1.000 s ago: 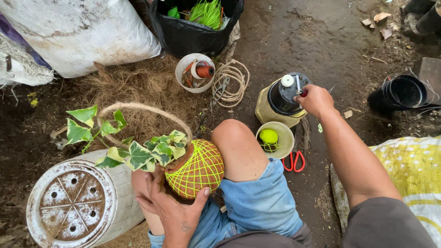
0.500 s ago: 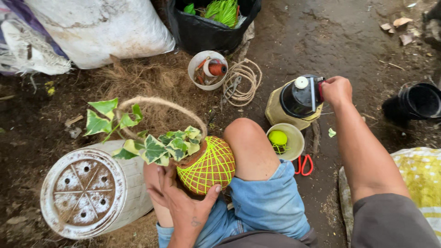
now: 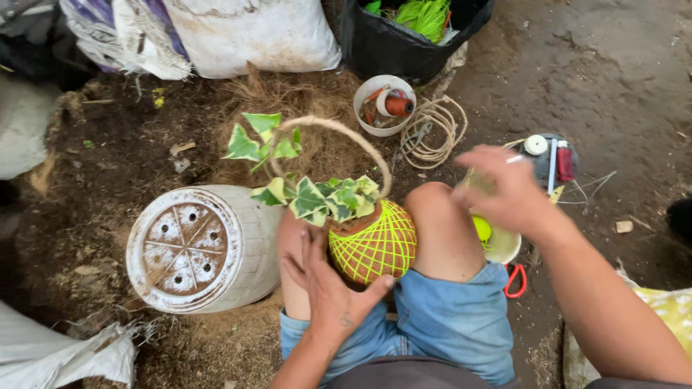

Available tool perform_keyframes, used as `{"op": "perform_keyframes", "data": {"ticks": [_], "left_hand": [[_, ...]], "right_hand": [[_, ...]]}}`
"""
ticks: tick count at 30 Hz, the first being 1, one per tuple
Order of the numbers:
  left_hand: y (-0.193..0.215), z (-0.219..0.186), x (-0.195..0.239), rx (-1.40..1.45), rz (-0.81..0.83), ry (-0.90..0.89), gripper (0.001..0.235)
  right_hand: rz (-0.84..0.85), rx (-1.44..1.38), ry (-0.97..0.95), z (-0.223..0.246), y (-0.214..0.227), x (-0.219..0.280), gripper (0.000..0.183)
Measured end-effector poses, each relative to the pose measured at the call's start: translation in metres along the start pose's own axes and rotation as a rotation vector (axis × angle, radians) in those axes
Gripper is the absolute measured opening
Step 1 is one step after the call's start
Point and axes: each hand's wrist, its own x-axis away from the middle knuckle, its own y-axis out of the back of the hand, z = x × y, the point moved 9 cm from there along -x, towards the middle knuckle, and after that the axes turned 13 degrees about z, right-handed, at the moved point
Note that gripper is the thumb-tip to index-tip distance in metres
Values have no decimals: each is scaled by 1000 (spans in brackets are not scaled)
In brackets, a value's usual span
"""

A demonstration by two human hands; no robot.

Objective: The person holds a potted plant wrapped in a neon yellow net and uses a lighter to melt the ends of the netting to secure it. The person rotates the plant to inspect the wrapping and then places it on the ground.

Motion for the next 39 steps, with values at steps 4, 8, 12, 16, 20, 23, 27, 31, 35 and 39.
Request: {"op": "perform_keyframes", "data": {"ticks": [4, 8, 12, 16, 20, 23, 27, 31, 35, 39], "left_hand": [[-5, -5, 1, -42, 120, 28, 138], [-1, -5, -2, -38, 117, 80, 130], [16, -14, 0, 129, 52, -4, 130], [54, -35, -10, 202, -86, -222, 137], [92, -41, -51, 691, 61, -433, 136], [103, -18, -90, 1204, 31, -309, 92], [56, -1, -102, 1522, 210, 52, 85], [27, 7, -100, 1448, 169, 87, 79], [12, 20, -103, 1559, 140, 22, 78], [-13, 51, -97, 1783, 95, 246, 82]], "right_hand": [[545, 230, 269, 117, -60, -30, 114], [897, 244, 20, 129, -88, -51, 115], [781, 50, -6, 126, -83, -52, 112], [512, -1105, 199, 144, -73, -50, 107], [350, -1713, 252, 149, -65, -59, 99], [296, -1762, 329, 157, -50, -60, 94], [244, -1571, 464, 176, -36, -46, 94], [168, -1709, 266, 156, -51, -57, 85], [163, -1817, 121, 132, -73, -72, 88], [170, -1810, -11, 120, -107, -71, 94]]}}
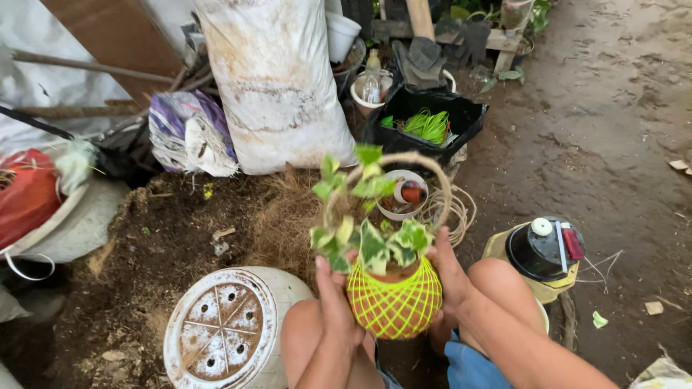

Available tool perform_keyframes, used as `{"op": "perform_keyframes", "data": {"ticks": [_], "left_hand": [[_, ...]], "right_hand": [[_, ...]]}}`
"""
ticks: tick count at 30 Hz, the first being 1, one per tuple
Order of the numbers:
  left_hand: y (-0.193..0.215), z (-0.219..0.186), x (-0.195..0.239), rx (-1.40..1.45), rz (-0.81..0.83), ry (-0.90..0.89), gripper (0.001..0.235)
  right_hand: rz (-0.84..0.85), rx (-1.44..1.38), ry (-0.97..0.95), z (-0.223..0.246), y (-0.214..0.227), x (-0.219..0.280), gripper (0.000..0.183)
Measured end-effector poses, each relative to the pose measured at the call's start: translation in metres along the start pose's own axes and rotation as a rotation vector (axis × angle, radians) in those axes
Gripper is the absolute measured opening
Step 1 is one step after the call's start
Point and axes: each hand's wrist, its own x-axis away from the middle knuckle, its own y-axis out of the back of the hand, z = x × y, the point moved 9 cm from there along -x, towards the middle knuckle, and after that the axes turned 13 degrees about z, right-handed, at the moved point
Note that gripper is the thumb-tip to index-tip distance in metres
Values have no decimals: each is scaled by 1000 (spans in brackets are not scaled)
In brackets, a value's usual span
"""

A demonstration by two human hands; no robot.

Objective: The person holds a potted plant wrapped in a neon yellow net and uses a lighter to melt the ends of the netting to secure it. The person rotates the plant to inspect the wrapping and then places it on the ground.

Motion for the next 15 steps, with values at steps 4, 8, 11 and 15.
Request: {"op": "perform_keyframes", "data": {"ticks": [4, 8, 11, 15], "left_hand": [[11, 20, -1, -42, 0, 3, 79], [23, 23, -3, -350, -36, 0, 66], [23, 28, -6, -347, -14, 30, 67], [13, 33, -18, -42, -46, 82, 78]], "right_hand": [[42, -57, 50, -3, 4, 5, 80], [-25, -61, -4, -3, 7, 11, 82], [-75, -20, -34, -3, 13, 9, 84], [-196, 104, -62, 13, 32, -13, 87]]}}
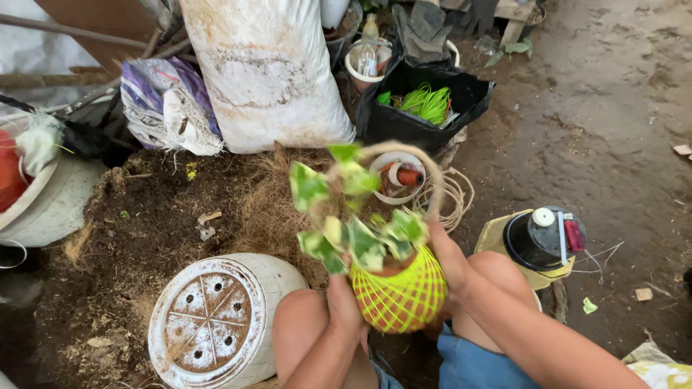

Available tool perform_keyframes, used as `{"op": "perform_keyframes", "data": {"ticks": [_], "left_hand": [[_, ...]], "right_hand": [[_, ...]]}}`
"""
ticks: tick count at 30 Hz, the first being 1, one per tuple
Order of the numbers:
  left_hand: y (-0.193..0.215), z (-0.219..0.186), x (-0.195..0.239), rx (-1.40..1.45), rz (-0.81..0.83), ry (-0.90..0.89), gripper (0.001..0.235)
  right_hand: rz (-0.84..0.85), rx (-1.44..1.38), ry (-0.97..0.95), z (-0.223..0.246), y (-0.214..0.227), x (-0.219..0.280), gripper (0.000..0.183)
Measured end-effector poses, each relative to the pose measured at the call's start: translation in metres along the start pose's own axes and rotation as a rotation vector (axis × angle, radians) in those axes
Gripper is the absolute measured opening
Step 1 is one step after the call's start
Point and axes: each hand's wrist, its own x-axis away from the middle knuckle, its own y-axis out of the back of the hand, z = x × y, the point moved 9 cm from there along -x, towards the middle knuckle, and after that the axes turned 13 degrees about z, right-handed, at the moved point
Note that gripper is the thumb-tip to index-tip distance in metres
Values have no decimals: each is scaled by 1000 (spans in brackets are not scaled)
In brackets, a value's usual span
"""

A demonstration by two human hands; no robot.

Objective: The person holds a potted plant wrapped in a neon yellow net and uses a lighter to melt the ends of the netting to secure it. The person rotates the plant to inspect the wrapping and then places it on the ground.

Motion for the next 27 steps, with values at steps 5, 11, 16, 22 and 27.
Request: {"op": "perform_keyframes", "data": {"ticks": [5, 11, 16, 22, 27], "left_hand": [[2, -21, 6, 111, -200, -149, 76], [-2, -21, 20, 15, -74, -147, 71], [16, -12, 14, -48, -68, -110, 69], [13, 1, 4, -67, 145, -125, 61], [-7, -10, 1, 24, 11, -139, 62]], "right_hand": [[-87, -6, 13, 7, 3, -6, 99], [-79, 76, -13, -10, -4, 18, 96], [139, 38, -43, 0, -21, 13, 98], [145, -23, -48, -2, -23, 22, 86], [134, -33, -70, 2, -15, 4, 86]]}}
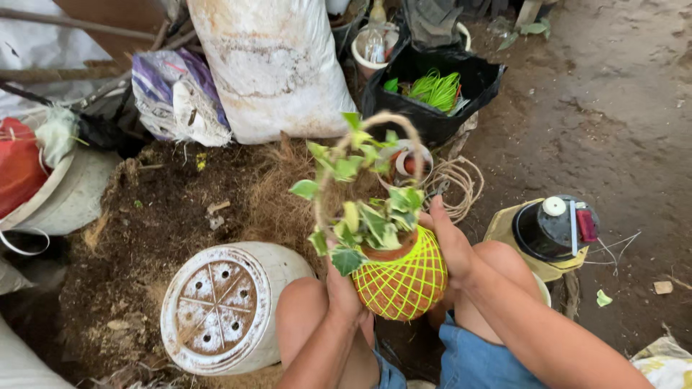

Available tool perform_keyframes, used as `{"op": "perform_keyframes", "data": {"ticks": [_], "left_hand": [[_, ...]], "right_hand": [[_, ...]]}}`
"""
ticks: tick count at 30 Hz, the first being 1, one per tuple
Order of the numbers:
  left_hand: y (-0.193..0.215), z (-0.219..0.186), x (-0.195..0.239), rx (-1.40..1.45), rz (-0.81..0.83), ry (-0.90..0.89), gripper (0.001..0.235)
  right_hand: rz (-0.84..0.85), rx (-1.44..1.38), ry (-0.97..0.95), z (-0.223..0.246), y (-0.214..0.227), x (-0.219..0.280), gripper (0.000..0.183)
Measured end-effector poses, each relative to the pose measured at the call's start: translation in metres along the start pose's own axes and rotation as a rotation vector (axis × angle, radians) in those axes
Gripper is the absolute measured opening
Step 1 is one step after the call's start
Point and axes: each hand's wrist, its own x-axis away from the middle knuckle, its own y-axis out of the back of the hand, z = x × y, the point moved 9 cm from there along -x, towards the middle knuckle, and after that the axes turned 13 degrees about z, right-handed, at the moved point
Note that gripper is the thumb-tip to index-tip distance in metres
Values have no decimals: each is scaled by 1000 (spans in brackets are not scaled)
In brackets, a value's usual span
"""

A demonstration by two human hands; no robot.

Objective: The person holds a potted plant wrapped in a neon yellow net and uses a lighter to melt the ends of the netting to secure it. The person rotates the plant to inspect the wrapping and then places it on the ground.

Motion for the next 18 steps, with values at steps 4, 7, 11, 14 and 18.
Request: {"op": "perform_keyframes", "data": {"ticks": [4, 7, 11, 14, 18], "left_hand": [[-18, -18, -1, 75, -69, -11, 78], [-15, -13, 3, -2, -70, 44, 89], [3, 6, 8, 16, -124, 106, 82], [3, 4, -2, 2, -117, 58, 82], [4, -7, -2, 46, -169, -18, 84]], "right_hand": [[-102, 76, 144, 19, 8, -5, 89], [-41, 373, 258, 23, -4, 12, 87], [-66, 641, 352, 29, -5, 16, 86], [-101, 606, 339, 36, 3, 2, 82], [-267, 716, 369, 40, 5, 10, 76]]}}
